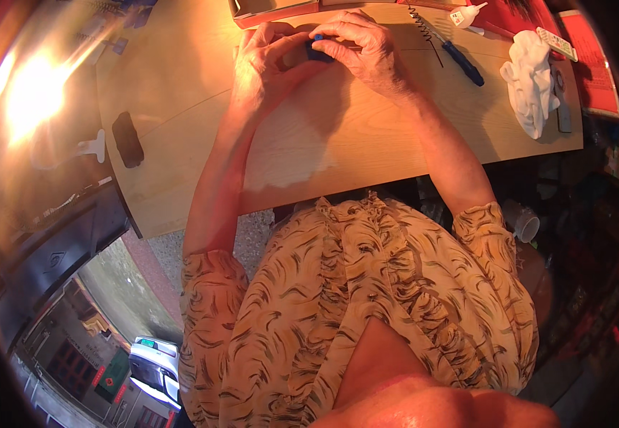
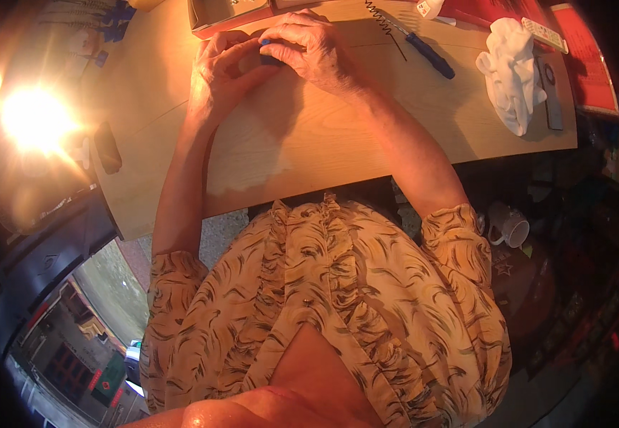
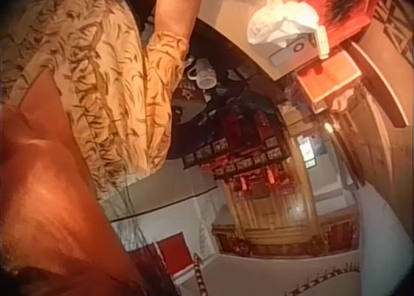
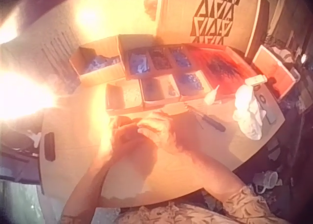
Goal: The person assembles electronic components, springs, and a blue plastic housing using a screwdriver.
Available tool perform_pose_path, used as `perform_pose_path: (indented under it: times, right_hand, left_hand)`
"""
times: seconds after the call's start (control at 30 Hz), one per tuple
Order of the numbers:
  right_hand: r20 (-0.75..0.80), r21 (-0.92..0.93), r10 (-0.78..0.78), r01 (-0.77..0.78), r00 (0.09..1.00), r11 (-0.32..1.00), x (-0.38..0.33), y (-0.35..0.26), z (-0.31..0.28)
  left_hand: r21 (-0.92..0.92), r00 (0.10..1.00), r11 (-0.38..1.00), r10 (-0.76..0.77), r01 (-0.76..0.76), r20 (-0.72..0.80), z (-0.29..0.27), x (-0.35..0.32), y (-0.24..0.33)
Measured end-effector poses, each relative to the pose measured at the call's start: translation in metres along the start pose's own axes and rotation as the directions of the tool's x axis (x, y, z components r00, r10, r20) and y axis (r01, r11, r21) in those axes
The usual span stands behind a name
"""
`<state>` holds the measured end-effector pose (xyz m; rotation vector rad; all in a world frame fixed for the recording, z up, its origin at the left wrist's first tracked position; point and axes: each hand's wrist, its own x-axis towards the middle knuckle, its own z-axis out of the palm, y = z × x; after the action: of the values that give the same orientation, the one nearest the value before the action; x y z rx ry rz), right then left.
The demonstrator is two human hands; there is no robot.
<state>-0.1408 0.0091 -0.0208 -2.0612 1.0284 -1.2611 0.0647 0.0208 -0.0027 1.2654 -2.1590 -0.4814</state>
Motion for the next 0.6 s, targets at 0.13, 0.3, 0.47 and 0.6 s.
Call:
perform_pose_path:
  times: [0.13,0.3,0.47,0.6]
  right_hand:
    - [0.014,0.092,0.083,-0.084,0.996,0.992,-0.001,0.000,-0.003]
    - [-0.004,0.870,0.588,-0.287,0.809,0.401,0.002,-0.015,-0.015]
    - [0.408,0.903,0.585,-0.213,0.701,-0.374,-0.009,-0.019,0.001]
    - [0.455,0.859,0.537,-0.189,0.710,-0.476,-0.009,-0.033,0.019]
  left_hand:
    - [0.074,0.991,0.993,0.102,-0.096,-0.081,0.006,0.001,-0.007]
    - [-0.613,0.966,0.783,-0.226,0.104,-0.125,-0.003,-0.013,-0.007]
    - [-0.929,0.929,0.309,-0.361,0.203,0.083,-0.015,-0.014,0.024]
    - [-0.963,0.912,0.162,-0.386,0.217,0.141,-0.021,-0.016,0.034]
